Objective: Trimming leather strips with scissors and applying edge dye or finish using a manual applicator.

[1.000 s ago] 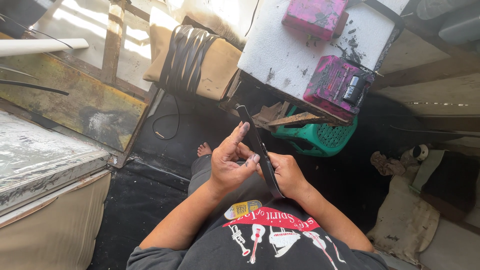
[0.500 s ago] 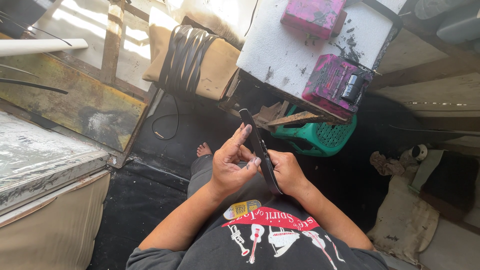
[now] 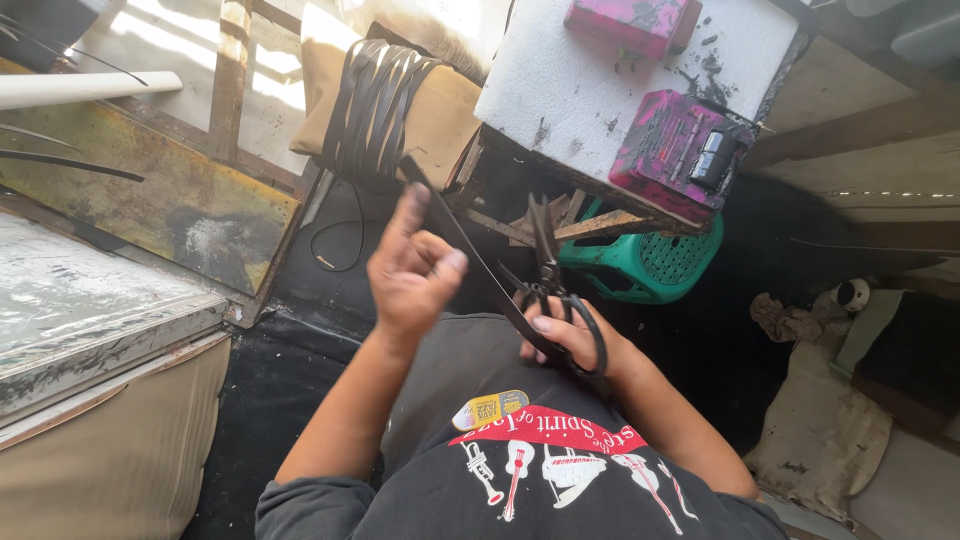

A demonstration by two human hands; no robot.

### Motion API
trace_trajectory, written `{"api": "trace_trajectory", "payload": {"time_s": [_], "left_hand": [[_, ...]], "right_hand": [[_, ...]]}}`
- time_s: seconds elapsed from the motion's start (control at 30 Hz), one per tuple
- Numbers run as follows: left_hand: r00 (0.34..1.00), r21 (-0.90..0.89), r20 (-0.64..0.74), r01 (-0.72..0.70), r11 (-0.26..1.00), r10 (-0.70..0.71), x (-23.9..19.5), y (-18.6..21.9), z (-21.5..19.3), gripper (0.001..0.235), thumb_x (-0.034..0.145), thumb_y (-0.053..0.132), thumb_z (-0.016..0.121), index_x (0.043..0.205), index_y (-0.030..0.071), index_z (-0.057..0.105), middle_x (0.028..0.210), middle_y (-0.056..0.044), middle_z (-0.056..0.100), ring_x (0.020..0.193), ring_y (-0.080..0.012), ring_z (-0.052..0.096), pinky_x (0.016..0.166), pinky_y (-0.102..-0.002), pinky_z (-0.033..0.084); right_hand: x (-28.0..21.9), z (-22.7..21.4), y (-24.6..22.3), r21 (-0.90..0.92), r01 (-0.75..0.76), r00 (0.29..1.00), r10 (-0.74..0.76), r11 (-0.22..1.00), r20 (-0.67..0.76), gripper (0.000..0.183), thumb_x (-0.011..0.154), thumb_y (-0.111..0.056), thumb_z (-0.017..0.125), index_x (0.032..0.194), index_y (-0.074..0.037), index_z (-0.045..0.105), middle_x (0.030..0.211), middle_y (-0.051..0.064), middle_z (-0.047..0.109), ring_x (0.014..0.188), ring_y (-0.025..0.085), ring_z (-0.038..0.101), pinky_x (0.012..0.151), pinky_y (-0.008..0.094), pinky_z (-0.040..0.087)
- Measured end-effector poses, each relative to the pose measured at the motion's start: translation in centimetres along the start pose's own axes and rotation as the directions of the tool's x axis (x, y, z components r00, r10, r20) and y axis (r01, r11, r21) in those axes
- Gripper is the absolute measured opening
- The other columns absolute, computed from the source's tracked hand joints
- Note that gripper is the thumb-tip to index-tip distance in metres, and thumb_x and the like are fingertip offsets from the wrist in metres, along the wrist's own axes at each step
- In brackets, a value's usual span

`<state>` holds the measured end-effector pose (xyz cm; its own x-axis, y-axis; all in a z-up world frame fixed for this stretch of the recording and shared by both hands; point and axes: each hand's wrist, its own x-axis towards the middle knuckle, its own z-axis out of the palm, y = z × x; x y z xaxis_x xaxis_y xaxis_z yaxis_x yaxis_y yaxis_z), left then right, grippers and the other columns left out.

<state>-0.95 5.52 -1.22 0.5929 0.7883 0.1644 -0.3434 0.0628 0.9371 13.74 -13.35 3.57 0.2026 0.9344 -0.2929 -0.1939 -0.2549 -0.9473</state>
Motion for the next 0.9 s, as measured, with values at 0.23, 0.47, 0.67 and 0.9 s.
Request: {"api": "trace_trajectory", "payload": {"time_s": [0.23, 0.47, 0.67, 0.9], "left_hand": [[0.962, 0.081, -0.154, -0.215, 0.973, 0.225, 5.1, 0.2, -7.1, 0.076, 0.092, -0.013, 0.065, 0.16, 0.011, 0.04, 0.166, -0.014, 0.037, 0.083, -0.0143, 0.07, 0.067, -0.028, 0.063], [0.941, 0.129, -0.231, -0.223, 0.966, 0.248, 7.4, -2.4, -14.0, 0.075, 0.099, -0.019, 0.064, 0.161, 0.016, 0.042, 0.171, -0.006, 0.034, 0.094, -0.019, 0.073, 0.072, -0.033, 0.067], [0.908, 0.07, -0.41, -0.065, 0.995, 0.088, 8.2, -1.7, -16.2, 0.075, 0.098, -0.02, 0.067, 0.161, 0.016, 0.046, 0.174, -0.004, 0.032, 0.097, -0.0239, 0.077, 0.079, -0.04, 0.076], [0.861, 0.103, -0.508, 0.042, 0.994, 0.016, 8.0, -0.6, -15.5, 0.068, 0.094, -0.008, 0.07, 0.156, 0.01, 0.05, 0.171, -0.002, 0.038, 0.159, -0.0164, 0.036, 0.077, -0.029, 0.067]], "right_hand": [[-3.7, -2.5, -0.8, -0.017, 0.1, 0.995, -0.1, 0.995, 0.019, 0.02, 0.085, -0.021, 0.074, 0.079, -0.001, 0.076, 0.053, 0.01, 0.067, 0.049, 0.016, 0.062, 0.045, 0.029, 0.049], [-7.9, -4.1, -0.5, -0.157, 0.016, 0.998, -0.026, 0.988, -0.057, 0.011, 0.075, -0.01, 0.081, 0.078, 0.0, 0.08, 0.051, 0.012, 0.07, 0.048, 0.016, 0.062, 0.043, 0.031, 0.051], [-10.8, -4.7, 0.1, -0.149, -0.021, 0.999, 0.016, 0.989, -0.037, 0.012, 0.075, -0.012, 0.083, 0.079, -0.001, 0.08, 0.053, 0.012, 0.073, 0.05, 0.016, 0.066, 0.044, 0.032, 0.052], [-12.1, -5.1, -0.5, -0.355, -0.291, 0.95, 0.311, 0.889, 0.0, 0.012, 0.079, -0.022, 0.078, 0.082, -0.011, 0.079, 0.067, -0.003, 0.078, 0.056, 0.007, 0.067, 0.049, 0.023, 0.052]]}}
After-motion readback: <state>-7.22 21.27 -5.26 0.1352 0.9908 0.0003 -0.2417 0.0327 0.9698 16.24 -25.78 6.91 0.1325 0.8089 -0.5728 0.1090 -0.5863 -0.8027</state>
